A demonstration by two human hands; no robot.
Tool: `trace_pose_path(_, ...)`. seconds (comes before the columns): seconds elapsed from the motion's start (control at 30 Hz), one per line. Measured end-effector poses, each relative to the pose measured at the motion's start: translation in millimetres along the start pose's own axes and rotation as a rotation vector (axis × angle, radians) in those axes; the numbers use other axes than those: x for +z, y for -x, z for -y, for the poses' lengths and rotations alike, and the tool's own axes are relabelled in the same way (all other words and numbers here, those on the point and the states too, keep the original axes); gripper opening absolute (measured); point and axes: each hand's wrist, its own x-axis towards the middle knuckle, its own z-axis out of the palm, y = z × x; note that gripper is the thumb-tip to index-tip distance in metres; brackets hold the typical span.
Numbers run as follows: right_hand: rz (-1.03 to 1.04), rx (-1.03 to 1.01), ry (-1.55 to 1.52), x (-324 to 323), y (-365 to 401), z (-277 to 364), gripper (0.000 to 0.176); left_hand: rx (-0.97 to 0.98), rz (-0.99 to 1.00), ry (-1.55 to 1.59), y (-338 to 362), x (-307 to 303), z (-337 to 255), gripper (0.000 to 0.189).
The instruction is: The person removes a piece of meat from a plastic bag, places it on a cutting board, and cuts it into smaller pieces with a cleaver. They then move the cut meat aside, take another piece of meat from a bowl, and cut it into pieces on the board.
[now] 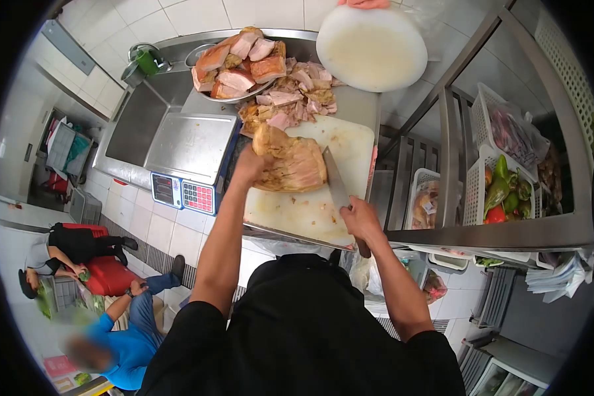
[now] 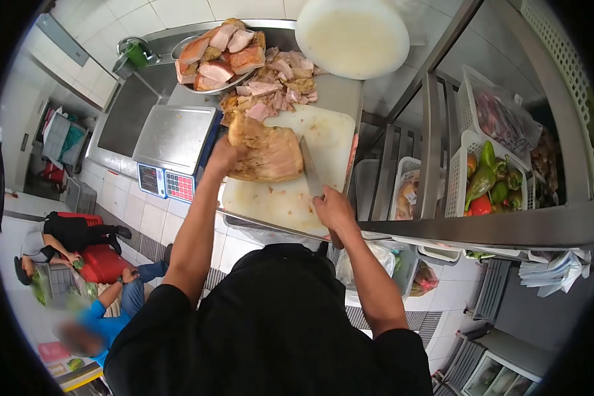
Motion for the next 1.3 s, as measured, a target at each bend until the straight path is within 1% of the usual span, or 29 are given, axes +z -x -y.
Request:
trace_pose_path(0.03, 0.003, 0.002, -0.001, 4.6, 5.0, -1.3, 0.036, 0.036, -0.109, -0.330, 4.6, -7.5, -19.9, 0.065)
trace_pose_path(0.07, 0.010, -0.012, -0.065, 10.7, 13.2, -3.7, 0.036, 0.074, -0.172, -0.506, 11.1, -11.2, -39.9, 0.068)
trace_pose_path(0.13, 0.021, -0.020, -0.128, 15.8, 28.5, -13.1, 0.037, 0.093, -0.159, -0.871, 36.7, -6.1, -98.7, 0.058)
trace_pose_path(0.17, 0.013, 0.030, -0.222, 15.2, 33.4, -17.4, 0.034, 0.090, -0.160, -0.868, 37.8, 5.4, -104.3, 0.058)
trace_pose_path(0.2, 0.008, 0.081, -0.316, 13.7, 36.2, -20.6, 0.032, 0.198, -0.189, -0.981, 40.1, 17.8, -107.8, 0.055)
trace_pose_path(0.23, 0.017, 0.082, -0.311, 10.4, 37.2, -24.2, 0.032, 0.304, -0.217, -1.094, 43.0, 31.2, -109.5, 0.051)
trace_pose_path(0.3, -0.021, 0.038, -0.454, 0.1, 38.9, -33.2, 0.023, 0.379, -0.148, -1.122, 49.1, 64.2, -113.4, 0.044)
trace_pose_path(0.37, 0.009, 0.057, -0.459, -16.0, 41.6, -35.5, 0.022, 0.484, -0.120, -1.187, 60.5, 106.7, -114.6, 0.041)
trace_pose_path(0.43, 0.032, 0.074, -0.507, -32.3, 48.6, -32.1, 0.019, 0.491, -0.075, -1.268, 76.9, 143.3, -118.9, 0.045)
trace_pose_path(0.5, 0.007, 0.071, -0.537, -32.2, 47.2, -48.5, 0.019, 0.557, -0.066, -1.118, 70.5, 176.1, -97.4, 0.053)
trace_pose_path(0.53, -0.021, 0.079, -0.567, -31.8, 47.0, -57.7, 0.019, 0.559, -0.067, -1.119, 68.6, 189.4, -85.3, 0.053)
trace_pose_path(0.6, -0.063, 0.087, -0.539, -33.9, 53.2, -66.1, 0.021, 0.515, -0.089, -1.018, 63.1, 208.6, -62.7, 0.051)
trace_pose_path(0.63, -0.091, 0.108, -0.511, -37.6, 59.6, -66.3, 0.021, 0.517, -0.090, -1.019, 56.4, 210.3, -52.2, 0.051)
trace_pose_path(0.67, -0.119, 0.129, -0.483, -40.0, 64.0, -68.4, 0.021, 0.517, -0.081, -1.006, 48.4, 208.8, -41.1, 0.044)
trace_pose_path(0.7, -0.121, 0.130, -0.487, -40.2, 67.0, -73.9, 0.021, 0.518, -0.071, -0.995, 43.2, 202.9, -35.7, 0.037)
trace_pose_path(0.77, -0.158, 0.167, -0.493, -36.5, 75.9, -84.5, 0.022, 0.409, 0.003, -1.072, 33.7, 156.8, -66.6, 0.027)
trace_pose_path(0.83, -0.152, 0.194, -0.508, -36.4, 84.0, -85.1, 0.023, 0.383, -0.084, -0.847, -10.9, 118.6, -41.3, 0.027)
trace_pose_path(0.87, -0.138, 0.218, -0.512, -38.6, 87.4, -84.0, 0.025, 0.163, 0.086, -0.669, -32.0, 100.8, -34.3, 0.030)
trace_pose_path(0.9, -0.137, 0.225, -0.507, -39.7, 91.4, -81.1, 0.025, 0.153, 0.218, -0.673, -63.0, 86.6, -7.3, 0.035)
trace_pose_path(0.93, -0.139, 0.212, -0.507, -40.1, 94.2, -76.1, 0.023, 0.151, 0.221, -0.667, -69.3, 74.7, 6.7, 0.035)
trace_pose_path(0.97, -0.139, 0.197, -0.507, -41.1, 95.0, -71.3, 0.021, 0.158, 0.260, -0.415, -72.9, 64.2, 16.4, 0.038)
trace_pose_path(1.0, -0.135, 0.200, -0.502, -41.4, 94.6, -67.8, 0.021, 0.163, 0.297, -0.163, -73.9, 56.6, 23.0, 0.041)
trace_pose_path(1.03, -0.120, 0.200, -0.450, -40.2, 95.4, -65.0, 0.023, 0.195, 0.399, -0.130, -57.7, 49.2, 19.8, 0.042)
trace_pose_path(1.07, -0.102, 0.200, -0.394, -38.8, 97.0, -61.4, 0.025, 0.184, 0.401, -0.124, -39.7, 44.0, 17.2, 0.042)
trace_pose_path(1.1, -0.095, 0.203, -0.385, -37.1, 95.8, -52.4, 0.025, 0.143, 0.391, -0.139, -23.3, 38.7, 14.5, 0.045)
trace_pose_path(1.17, -0.038, 0.146, -0.213, -35.1, 88.0, -32.1, 0.029, 0.081, 0.363, -0.158, -1.7, 30.4, 12.7, 0.054)
trace_pose_path(1.2, -0.032, 0.149, -0.198, -32.8, 79.7, -35.3, 0.029, 0.075, 0.360, -0.144, 7.0, 28.0, 18.7, 0.054)
trace_pose_path(1.27, -0.085, 0.052, -0.016, -25.7, 56.8, -46.7, 0.033, -0.064, 0.303, -0.078, 25.9, 21.8, 34.5, 0.057)
trace_pose_path(1.3, -0.066, 0.094, -0.004, -33.6, 52.1, -34.6, 0.036, -0.058, 0.301, 0.013, 39.6, 18.1, 39.0, 0.070)
